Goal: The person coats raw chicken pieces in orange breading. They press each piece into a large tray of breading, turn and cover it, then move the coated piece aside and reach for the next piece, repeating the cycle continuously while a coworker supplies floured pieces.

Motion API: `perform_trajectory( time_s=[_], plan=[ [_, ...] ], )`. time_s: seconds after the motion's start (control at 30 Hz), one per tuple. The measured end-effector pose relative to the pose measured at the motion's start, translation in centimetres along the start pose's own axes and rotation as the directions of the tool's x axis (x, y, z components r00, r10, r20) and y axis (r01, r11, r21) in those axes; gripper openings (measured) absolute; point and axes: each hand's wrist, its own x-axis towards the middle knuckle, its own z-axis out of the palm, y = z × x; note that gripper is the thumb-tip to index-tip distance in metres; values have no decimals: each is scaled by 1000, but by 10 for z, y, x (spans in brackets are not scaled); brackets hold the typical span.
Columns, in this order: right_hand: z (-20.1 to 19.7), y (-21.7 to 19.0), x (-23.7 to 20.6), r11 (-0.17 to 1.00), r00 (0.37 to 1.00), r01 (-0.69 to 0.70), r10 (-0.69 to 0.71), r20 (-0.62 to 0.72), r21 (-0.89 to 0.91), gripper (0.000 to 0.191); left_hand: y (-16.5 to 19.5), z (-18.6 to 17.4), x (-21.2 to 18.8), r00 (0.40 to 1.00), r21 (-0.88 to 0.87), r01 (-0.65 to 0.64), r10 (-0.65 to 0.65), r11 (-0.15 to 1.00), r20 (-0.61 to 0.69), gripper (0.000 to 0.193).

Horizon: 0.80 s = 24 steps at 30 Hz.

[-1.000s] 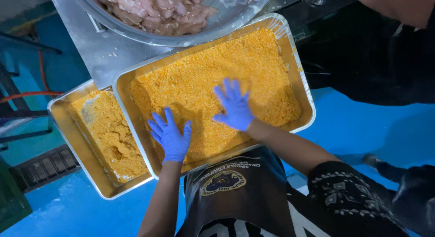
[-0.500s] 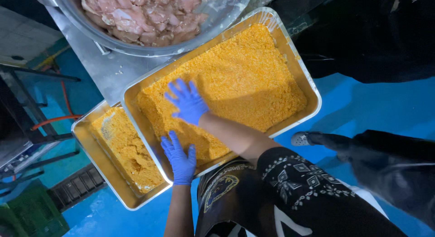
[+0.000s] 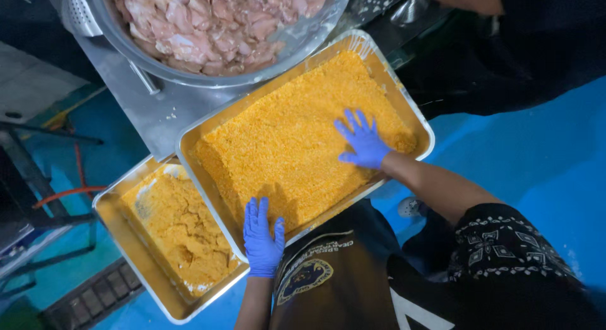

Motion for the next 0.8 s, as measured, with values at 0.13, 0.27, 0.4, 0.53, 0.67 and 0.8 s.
perform_trajectory(
  time_s=[0.13,0.27,0.4,0.53,0.67,0.8],
  plan=[
    [20,-53,-6,985,984,175,-175,37,0,118,-2,-8,-5,999,-19,-43,42,999,-28,66],
    [41,-136,7,952,954,299,-300,-1,-60,116,-4,-11,-6,996,-2,-47,47,999,-75,66],
    [59,-216,31,956,957,287,-283,72,-64,106,-9,-8,-5,983,26,-49,53,998,-175,68],
    [75,-278,44,880,901,373,-419,-110,-294,89,-15,-7,-7,981,65,-7,19,998,-192,70],
    [55,-270,56,953,959,218,-250,-134,-212,90,-17,-6,-11,986,59,16,-6,998,-166,71],
    [7,-207,78,991,990,-95,85,-112,-97,90,-21,-4,-14,983,38,-26,32,999,-183,65]
  ],
)
